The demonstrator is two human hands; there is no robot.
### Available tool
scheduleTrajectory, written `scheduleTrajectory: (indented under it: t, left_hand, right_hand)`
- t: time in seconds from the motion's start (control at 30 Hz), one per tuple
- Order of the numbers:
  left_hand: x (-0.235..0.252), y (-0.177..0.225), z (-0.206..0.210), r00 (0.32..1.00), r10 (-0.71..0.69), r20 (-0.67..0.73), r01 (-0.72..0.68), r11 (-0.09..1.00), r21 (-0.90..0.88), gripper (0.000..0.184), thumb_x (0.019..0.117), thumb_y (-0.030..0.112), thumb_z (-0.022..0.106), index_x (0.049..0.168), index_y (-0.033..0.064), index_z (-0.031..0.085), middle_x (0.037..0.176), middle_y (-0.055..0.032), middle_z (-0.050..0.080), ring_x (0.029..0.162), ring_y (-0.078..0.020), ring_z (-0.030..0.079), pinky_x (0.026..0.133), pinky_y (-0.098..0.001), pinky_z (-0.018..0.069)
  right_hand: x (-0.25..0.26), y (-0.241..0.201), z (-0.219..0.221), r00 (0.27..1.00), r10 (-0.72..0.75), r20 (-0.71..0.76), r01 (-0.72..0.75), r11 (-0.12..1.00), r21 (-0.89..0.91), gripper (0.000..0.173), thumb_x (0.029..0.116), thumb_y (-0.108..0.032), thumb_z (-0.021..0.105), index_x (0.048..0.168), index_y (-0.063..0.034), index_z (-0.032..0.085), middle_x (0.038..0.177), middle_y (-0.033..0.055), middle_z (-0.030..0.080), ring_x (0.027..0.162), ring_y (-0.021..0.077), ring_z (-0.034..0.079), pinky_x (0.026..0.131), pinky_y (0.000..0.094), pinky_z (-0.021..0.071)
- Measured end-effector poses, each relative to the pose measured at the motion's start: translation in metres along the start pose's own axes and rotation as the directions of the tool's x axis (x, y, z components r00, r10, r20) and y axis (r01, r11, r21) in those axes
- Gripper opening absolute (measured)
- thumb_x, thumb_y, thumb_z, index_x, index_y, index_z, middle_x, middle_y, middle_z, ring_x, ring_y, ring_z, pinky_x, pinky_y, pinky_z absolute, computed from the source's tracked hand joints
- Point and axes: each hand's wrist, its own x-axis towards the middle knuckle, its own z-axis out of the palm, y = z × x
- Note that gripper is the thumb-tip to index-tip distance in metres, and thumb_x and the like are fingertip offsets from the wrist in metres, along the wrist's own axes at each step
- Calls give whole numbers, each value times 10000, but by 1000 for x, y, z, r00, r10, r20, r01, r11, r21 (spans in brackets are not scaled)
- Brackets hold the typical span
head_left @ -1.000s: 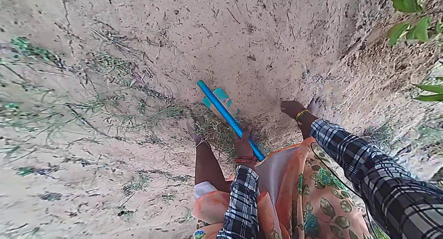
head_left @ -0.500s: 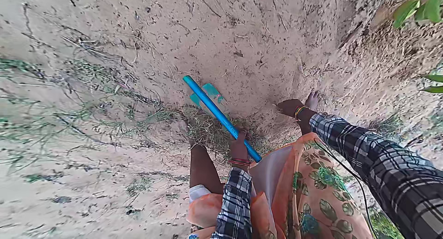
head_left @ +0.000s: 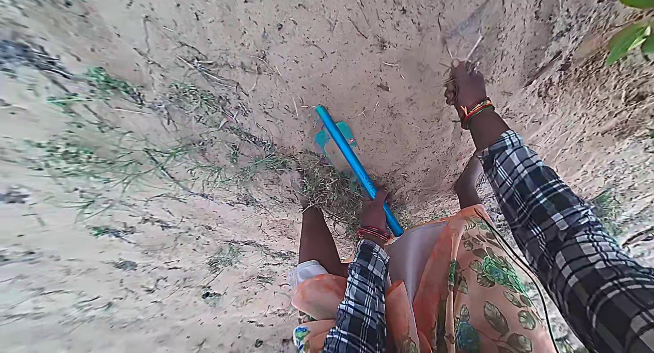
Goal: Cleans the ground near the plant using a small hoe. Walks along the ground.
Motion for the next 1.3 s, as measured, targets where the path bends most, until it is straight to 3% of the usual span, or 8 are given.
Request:
scheduleTrajectory:
  t: [0.1,0.33,0.53,0.67,0.73,0.9,1.17,1.3]
  left_hand:
    - [-3,11,-3,999,-43,-29,39,990,-135,149,1018,4,497,1153,37,554,926,-59,655,698,-97,617,597,-221,523]
    - [-10,22,-19,993,-108,-47,65,835,-546,232,1060,114,339,996,92,562,758,-14,609,546,-82,583,492,-209,515]
    - [-17,46,-29,982,-186,-16,141,795,-591,180,1041,90,378,1023,76,556,713,-7,559,513,-86,544,466,-209,488]
    - [-14,53,-34,986,-159,57,161,787,-596,154,1010,47,397,1004,75,549,762,-19,583,527,-76,552,473,-194,493]
    - [-15,59,-37,987,-148,58,155,828,-539,160,1014,58,392,1018,61,552,711,-16,567,507,-78,547,456,-195,484]
    - [-24,65,-43,995,-72,75,94,929,-359,197,1057,74,362,1006,34,548,647,-1,547,483,-64,527,452,-186,469]
    - [-87,15,-50,999,39,-31,-31,977,209,317,1082,249,511,1176,-42,595,795,-95,589,619,-157,550,597,-336,509]
    - [-153,24,-40,998,65,22,-67,990,123,231,1070,175,483,1092,-11,618,770,-52,582,594,-113,535,562,-263,484]
  right_hand:
    - [-12,-6,26,996,40,-78,-35,997,64,396,1110,-448,409,868,-147,497,593,-72,466,468,63,469,485,248,462]
    - [-62,-23,152,952,-113,284,246,833,-495,330,1087,-252,509,1278,-18,644,962,107,694,678,148,589,674,357,512]
    - [-57,-82,278,975,-223,-12,141,653,-744,505,1056,-222,526,1518,-22,479,1523,321,455,1408,462,466,1173,555,378]
    - [-103,-79,332,771,-59,634,632,194,-750,422,975,-8,600,1393,-58,622,1482,355,462,1365,559,448,1106,670,403]
    - [-115,-79,312,689,124,714,696,163,-700,393,1014,-56,567,1405,-67,600,1366,278,606,1276,473,584,1031,643,481]
    - [-176,-90,147,920,67,386,300,512,-805,374,1084,-218,527,1390,-12,583,1178,306,669,1053,479,666,916,637,518]
    - [-280,-74,-98,938,249,242,116,430,-895,419,1081,-304,516,1414,-66,603,1323,242,658,1267,405,612,1100,595,440]
    - [-312,-95,-139,963,169,210,104,488,-867,417,1084,-288,507,1426,-67,596,1344,228,655,1281,389,613,1116,572,442]
